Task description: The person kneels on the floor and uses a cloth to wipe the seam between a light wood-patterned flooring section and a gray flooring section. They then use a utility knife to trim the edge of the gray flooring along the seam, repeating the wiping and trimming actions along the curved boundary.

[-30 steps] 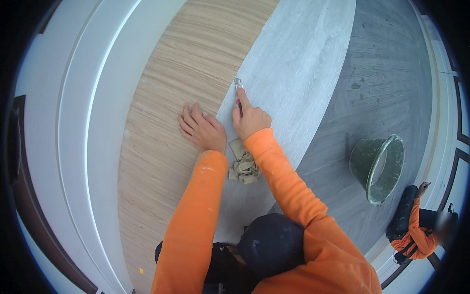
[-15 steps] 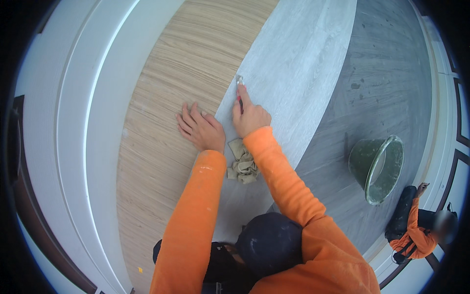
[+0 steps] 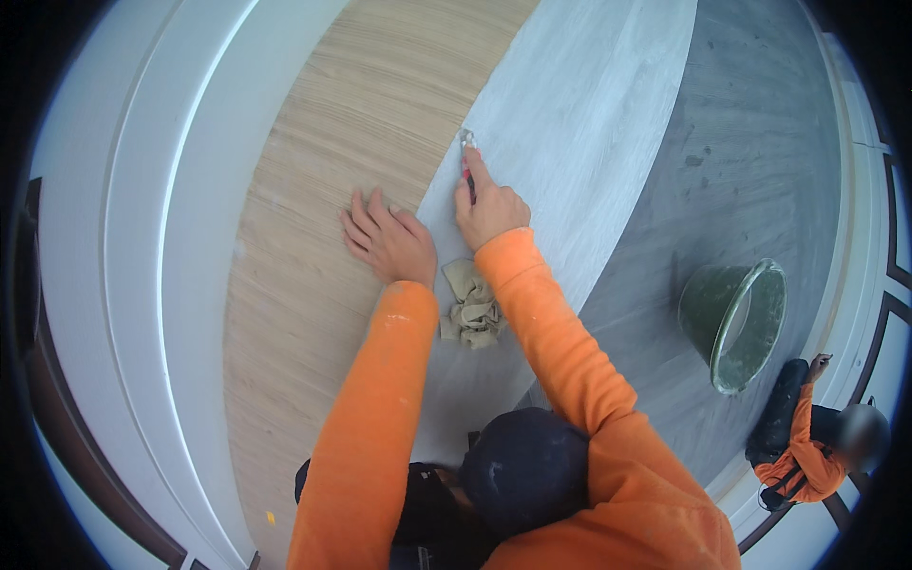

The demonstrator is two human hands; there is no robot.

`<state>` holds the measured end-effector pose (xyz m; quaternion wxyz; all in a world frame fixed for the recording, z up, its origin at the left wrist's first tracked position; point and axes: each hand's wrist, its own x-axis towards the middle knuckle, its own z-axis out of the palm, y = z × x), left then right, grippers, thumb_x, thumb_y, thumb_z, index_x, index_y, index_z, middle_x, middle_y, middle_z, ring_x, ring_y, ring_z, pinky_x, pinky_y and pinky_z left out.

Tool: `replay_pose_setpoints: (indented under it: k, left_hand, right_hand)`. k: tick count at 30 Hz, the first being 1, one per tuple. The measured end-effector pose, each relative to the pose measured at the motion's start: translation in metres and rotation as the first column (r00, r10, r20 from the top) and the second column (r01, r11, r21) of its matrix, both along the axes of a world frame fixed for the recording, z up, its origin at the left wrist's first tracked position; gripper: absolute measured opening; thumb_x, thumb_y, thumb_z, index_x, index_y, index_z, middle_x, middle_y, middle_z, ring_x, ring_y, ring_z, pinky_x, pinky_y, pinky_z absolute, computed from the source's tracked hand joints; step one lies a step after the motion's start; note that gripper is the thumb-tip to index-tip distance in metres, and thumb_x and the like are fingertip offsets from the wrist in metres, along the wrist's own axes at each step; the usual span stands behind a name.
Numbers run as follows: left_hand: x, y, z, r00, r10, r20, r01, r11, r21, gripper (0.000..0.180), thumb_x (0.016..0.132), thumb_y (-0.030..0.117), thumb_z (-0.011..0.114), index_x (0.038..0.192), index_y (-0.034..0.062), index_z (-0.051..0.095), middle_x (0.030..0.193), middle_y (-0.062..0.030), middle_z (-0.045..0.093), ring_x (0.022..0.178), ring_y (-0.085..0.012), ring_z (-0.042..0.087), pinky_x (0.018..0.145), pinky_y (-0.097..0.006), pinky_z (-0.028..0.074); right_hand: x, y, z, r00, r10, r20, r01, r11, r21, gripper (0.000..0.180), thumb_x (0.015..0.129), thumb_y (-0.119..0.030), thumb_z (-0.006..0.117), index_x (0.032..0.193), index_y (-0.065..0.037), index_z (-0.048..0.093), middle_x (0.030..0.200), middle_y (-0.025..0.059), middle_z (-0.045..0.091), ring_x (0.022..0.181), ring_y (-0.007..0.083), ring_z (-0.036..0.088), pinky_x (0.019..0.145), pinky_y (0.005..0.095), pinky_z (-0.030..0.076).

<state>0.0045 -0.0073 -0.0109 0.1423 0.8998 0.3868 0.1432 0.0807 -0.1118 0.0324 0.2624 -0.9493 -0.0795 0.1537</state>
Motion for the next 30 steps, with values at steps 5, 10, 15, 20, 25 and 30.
replay_pose_setpoints:
  k: [5,10,15,20,25,30]
  left_hand:
    - [0.0008,-0.0001,0.0001,1.0,0.004,0.023,-0.004,1.0,0.009,0.043,0.101,0.017,0.051,0.143,0.009,0.051,0.16,-0.0163,0.042,0.153,-0.0487,0.03,0.122,-0.064,0.025]
    - [0.0019,0.0002,0.0028,1.0,0.006,0.006,-0.006,1.0,0.013,0.042,0.102,0.017,0.05,0.143,0.0085,0.051,0.159,-0.0165,0.043,0.153,-0.0481,0.03,0.122,-0.063,0.025]
    - [0.0015,-0.001,0.0023,0.999,-0.007,0.034,0.006,1.0,0.025,0.04,0.103,0.018,0.049,0.142,0.0083,0.051,0.159,-0.0168,0.043,0.153,-0.0481,0.03,0.122,-0.063,0.026]
    - [0.001,-0.0003,0.0015,1.0,-0.007,0.017,0.006,1.0,0.03,0.04,0.103,0.018,0.05,0.141,0.0085,0.052,0.16,-0.0169,0.043,0.152,-0.0486,0.031,0.122,-0.063,0.026]
    - [0.0018,-0.0001,0.002,1.0,0.012,-0.007,-0.012,1.0,0.007,0.039,0.102,0.017,0.051,0.14,0.0092,0.053,0.159,-0.0159,0.043,0.152,-0.048,0.032,0.121,-0.063,0.027]
    - [0.0009,-0.0014,0.0005,0.999,0.006,0.043,-0.007,0.999,0.039,0.041,0.101,0.017,0.053,0.141,0.0095,0.053,0.159,-0.0152,0.044,0.151,-0.0476,0.033,0.121,-0.063,0.027]
  right_hand:
    - [-0.0056,-0.0031,-0.0035,1.0,0.003,0.008,-0.003,1.0,0.024,0.056,0.099,-0.032,0.055,0.154,-0.024,0.052,0.077,0.022,0.073,0.071,0.0459,0.071,0.07,0.0552,0.057]
    - [-0.0037,-0.0038,-0.0045,0.999,-0.025,-0.022,0.026,0.999,0.039,0.056,0.099,-0.032,0.055,0.154,-0.023,0.052,0.078,0.0245,0.073,0.072,0.0462,0.07,0.071,0.0561,0.056]
    - [-0.0023,-0.0033,-0.0024,1.0,-0.011,-0.007,0.011,1.0,0.022,0.055,0.1,-0.032,0.055,0.153,-0.021,0.053,0.081,0.0247,0.073,0.075,0.0452,0.071,0.074,0.0534,0.057]
    - [-0.0016,-0.0036,0.0027,0.997,-0.044,-0.057,0.047,0.998,0.047,0.054,0.101,-0.033,0.055,0.154,-0.021,0.053,0.083,0.0252,0.073,0.077,0.0445,0.072,0.076,0.0522,0.057]
    - [-0.0016,-0.0045,0.0007,0.999,-0.03,0.035,0.027,0.996,0.088,0.056,0.099,-0.032,0.055,0.154,-0.022,0.052,0.077,0.0237,0.072,0.072,0.046,0.07,0.072,0.0553,0.057]
    - [-0.0017,-0.0045,-0.0031,1.0,0.013,0.002,-0.013,0.999,0.046,0.055,0.1,-0.032,0.056,0.154,-0.021,0.053,0.084,0.0225,0.074,0.076,0.0447,0.071,0.074,0.0529,0.057]
